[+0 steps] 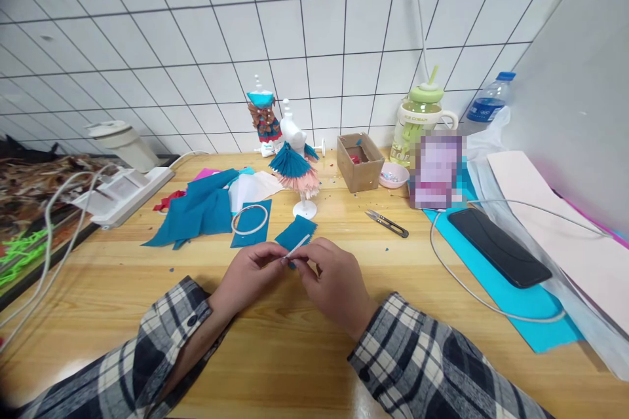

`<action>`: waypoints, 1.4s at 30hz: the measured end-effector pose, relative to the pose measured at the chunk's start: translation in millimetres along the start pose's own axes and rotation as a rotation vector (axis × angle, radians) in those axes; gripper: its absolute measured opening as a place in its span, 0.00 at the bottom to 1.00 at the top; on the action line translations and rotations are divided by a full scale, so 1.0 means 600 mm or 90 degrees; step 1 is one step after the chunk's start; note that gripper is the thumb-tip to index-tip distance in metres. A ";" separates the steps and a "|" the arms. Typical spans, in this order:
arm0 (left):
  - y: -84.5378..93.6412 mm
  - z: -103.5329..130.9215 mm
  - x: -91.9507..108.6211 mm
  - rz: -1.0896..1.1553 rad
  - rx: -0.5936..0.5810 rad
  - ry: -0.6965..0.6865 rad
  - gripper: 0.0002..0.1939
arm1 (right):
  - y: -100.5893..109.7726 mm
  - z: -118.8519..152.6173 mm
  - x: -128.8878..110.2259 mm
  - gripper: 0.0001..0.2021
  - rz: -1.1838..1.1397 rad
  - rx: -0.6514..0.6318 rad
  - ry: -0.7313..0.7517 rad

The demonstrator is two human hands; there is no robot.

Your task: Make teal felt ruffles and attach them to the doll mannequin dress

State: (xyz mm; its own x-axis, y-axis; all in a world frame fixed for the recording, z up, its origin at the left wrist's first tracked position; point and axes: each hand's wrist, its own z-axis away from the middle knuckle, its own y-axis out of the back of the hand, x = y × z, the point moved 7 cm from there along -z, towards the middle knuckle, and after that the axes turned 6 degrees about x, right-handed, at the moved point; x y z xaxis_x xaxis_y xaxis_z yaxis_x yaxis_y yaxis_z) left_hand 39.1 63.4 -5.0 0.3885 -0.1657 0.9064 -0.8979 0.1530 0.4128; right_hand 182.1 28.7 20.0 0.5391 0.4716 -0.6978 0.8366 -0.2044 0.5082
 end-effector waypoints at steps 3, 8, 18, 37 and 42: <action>-0.003 0.000 0.007 -0.014 -0.014 -0.017 0.07 | -0.003 0.002 -0.003 0.08 0.008 -0.015 0.019; -0.004 0.001 0.009 -0.020 -0.007 -0.016 0.09 | -0.005 0.003 0.000 0.09 0.045 -0.032 0.034; -0.007 0.009 0.004 -0.043 -0.013 0.034 0.07 | -0.007 0.006 -0.006 0.07 0.113 -0.036 0.055; -0.006 0.007 0.002 0.042 -0.028 0.026 0.09 | -0.014 -0.001 0.036 0.05 -0.158 -0.024 -0.196; 0.000 0.005 0.000 0.045 0.017 0.042 0.09 | -0.021 0.000 0.035 0.05 -0.156 -0.032 -0.190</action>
State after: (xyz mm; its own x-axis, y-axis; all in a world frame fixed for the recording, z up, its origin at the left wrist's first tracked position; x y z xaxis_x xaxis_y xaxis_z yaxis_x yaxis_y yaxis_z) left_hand 38.3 60.8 -5.2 0.3364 -0.0910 0.9373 -0.9282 0.1359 0.3463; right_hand 182.5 41.4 -1.0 0.3351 0.2301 -0.9137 0.9421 -0.0717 0.3275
